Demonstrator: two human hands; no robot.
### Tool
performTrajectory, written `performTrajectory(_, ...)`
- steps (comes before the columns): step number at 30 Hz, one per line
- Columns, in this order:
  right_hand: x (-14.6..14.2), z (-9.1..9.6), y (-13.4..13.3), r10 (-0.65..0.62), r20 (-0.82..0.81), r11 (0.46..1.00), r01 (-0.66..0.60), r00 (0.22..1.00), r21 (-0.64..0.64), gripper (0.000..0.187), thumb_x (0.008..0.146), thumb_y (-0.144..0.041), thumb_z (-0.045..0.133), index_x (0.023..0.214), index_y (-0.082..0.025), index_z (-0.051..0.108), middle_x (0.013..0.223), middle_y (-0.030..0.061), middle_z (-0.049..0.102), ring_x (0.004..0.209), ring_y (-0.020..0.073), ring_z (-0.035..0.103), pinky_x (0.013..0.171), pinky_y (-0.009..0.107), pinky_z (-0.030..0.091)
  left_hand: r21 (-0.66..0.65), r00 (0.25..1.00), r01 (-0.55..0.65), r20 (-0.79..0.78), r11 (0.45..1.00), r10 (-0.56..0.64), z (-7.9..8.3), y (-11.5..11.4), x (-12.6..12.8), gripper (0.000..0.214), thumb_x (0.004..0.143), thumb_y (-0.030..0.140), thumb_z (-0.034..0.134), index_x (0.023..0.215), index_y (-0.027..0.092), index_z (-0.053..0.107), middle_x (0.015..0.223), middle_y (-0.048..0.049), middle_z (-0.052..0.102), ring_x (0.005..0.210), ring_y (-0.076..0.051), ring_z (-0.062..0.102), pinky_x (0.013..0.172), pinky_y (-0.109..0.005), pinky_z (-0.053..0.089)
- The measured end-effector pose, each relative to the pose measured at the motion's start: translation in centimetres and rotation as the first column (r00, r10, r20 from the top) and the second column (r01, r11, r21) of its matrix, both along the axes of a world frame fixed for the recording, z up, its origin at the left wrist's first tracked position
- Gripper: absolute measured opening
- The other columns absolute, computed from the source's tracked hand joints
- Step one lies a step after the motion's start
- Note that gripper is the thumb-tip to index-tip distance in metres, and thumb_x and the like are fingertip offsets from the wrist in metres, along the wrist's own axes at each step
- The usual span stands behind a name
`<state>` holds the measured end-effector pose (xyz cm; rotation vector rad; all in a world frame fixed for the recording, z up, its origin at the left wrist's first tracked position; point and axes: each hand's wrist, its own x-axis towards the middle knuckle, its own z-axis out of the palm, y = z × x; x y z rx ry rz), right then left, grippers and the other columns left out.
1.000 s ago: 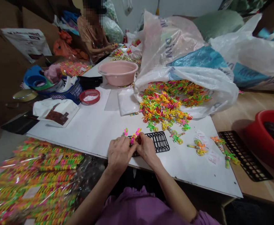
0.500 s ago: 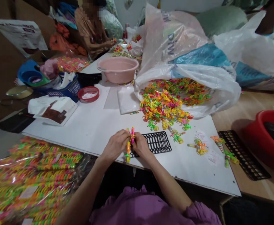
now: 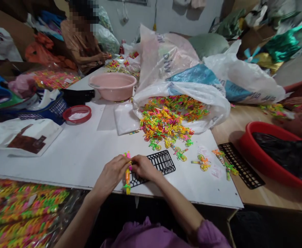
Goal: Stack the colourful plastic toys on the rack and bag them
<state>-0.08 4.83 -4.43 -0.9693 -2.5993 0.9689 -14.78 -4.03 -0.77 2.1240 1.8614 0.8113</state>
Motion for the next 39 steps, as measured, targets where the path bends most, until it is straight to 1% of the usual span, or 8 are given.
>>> performTrajectory(7, 6.0, 1.8, 9.1, -0.238, 0.389, 0.909, 0.062, 0.890, 0.413, 0.023, 0.086, -0.009, 0.043, 0.096, -0.014, 0.063, 0.107, 0.0137, 0.056, 0.095, 0.0213, 0.055, 0.078, 0.028, 0.040, -0.078, 0.999, -0.042, -0.033, 0.996, 0.039, 0.4, -0.9, -0.2, 0.020, 0.089, 0.027, 0.042, 0.089, 0.018, 0.061, 0.085, -0.0027, 0.061, 0.081, -0.014, 0.058, 0.076, -0.026, 0.046)
performTrajectory(13, 6.4, 1.0, 7.9, -0.266, 0.262, 0.897, 0.138, 0.928, 0.420, 0.019, 0.087, -0.016, 0.043, 0.096, -0.014, 0.060, 0.102, 0.0117, 0.058, 0.092, 0.0201, 0.054, 0.073, 0.027, 0.039, -0.068, 0.988, -0.089, -0.136, 0.994, 0.079, 0.8, -0.3, 0.3, 0.017, 0.087, 0.020, 0.044, 0.081, 0.016, 0.060, 0.080, -0.0029, 0.058, 0.078, -0.014, 0.057, 0.074, -0.026, 0.045)
performTrajectory(18, 5.0, 1.0, 2.3, -0.311, -0.231, 0.950, 0.293, 0.922, -0.110, 0.022, 0.079, -0.033, 0.057, 0.091, -0.016, 0.060, 0.074, 0.0002, 0.059, 0.062, 0.0115, 0.051, 0.059, 0.022, 0.038, -0.003, 0.956, -0.148, -0.257, 0.989, 0.143, -0.1, 0.6, 0.5, 0.015, 0.086, 0.017, 0.044, 0.081, 0.015, 0.058, 0.079, -0.0048, 0.057, 0.077, -0.016, 0.055, 0.074, -0.028, 0.045)
performTrajectory(21, 3.7, 0.8, -0.9, -0.405, -0.339, 0.833, 0.190, 0.849, -0.519, 0.028, 0.069, -0.040, 0.064, 0.079, -0.015, 0.060, 0.056, -0.0051, 0.048, 0.049, 0.0083, 0.041, 0.048, 0.021, 0.031, -0.017, 0.953, -0.157, -0.266, 0.987, 0.147, -0.3, 1.1, 0.5, 0.014, 0.086, 0.018, 0.045, 0.082, 0.015, 0.058, 0.080, -0.0048, 0.057, 0.077, -0.016, 0.055, 0.075, -0.028, 0.045)
performTrajectory(25, 2.6, 0.9, -3.6, -0.499, -0.431, 0.780, 0.175, 0.752, -0.600, 0.025, 0.067, -0.038, 0.066, 0.075, -0.017, 0.056, 0.060, -0.0043, 0.051, 0.053, 0.0087, 0.045, 0.052, 0.021, 0.037, 0.027, 0.968, -0.182, -0.171, 0.983, 0.184, 0.9, 0.4, 0.5, 0.017, 0.087, 0.022, 0.046, 0.096, 0.014, 0.059, 0.091, -0.0065, 0.058, 0.087, -0.017, 0.057, 0.081, -0.029, 0.046)
performTrajectory(29, 1.3, -1.2, -5.5, -0.464, -0.360, 0.754, 0.148, 0.809, -0.640, 0.018, 0.073, -0.034, 0.057, 0.080, -0.018, 0.053, 0.062, -0.0024, 0.055, 0.054, 0.0110, 0.052, 0.053, 0.022, 0.042, 0.115, 0.958, -0.250, -0.115, 0.961, 0.262, 2.1, -2.5, 0.6, 0.025, 0.087, 0.025, 0.045, 0.107, 0.016, 0.057, 0.099, -0.0076, 0.058, 0.095, -0.019, 0.056, 0.086, -0.033, 0.046)
performTrajectory(33, -0.2, -3.8, -6.9, -0.441, -0.328, 0.823, 0.231, 0.835, -0.518, 0.018, 0.081, -0.031, 0.049, 0.091, -0.018, 0.054, 0.078, 0.0028, 0.062, 0.065, 0.0135, 0.058, 0.062, 0.024, 0.046, 0.034, 0.991, -0.069, -0.112, 0.997, 0.073, 0.8, -5.2, 1.2, 0.025, 0.087, 0.016, 0.042, 0.106, 0.018, 0.057, 0.098, -0.0064, 0.062, 0.096, -0.017, 0.056, 0.088, -0.032, 0.047)
performTrajectory(39, 0.4, -3.5, -6.8, -0.205, -0.194, 0.977, 0.189, 0.959, -0.096, 0.012, 0.074, -0.010, 0.046, 0.078, -0.018, 0.053, 0.079, 0.0027, 0.055, 0.070, 0.0151, 0.052, 0.063, 0.024, 0.040, 0.097, 0.991, -0.089, -0.096, 0.991, 0.098, -1.2, -5.6, 2.1, 0.023, 0.087, 0.013, 0.043, 0.102, 0.018, 0.059, 0.092, -0.0059, 0.063, 0.091, -0.017, 0.057, 0.086, -0.032, 0.048)
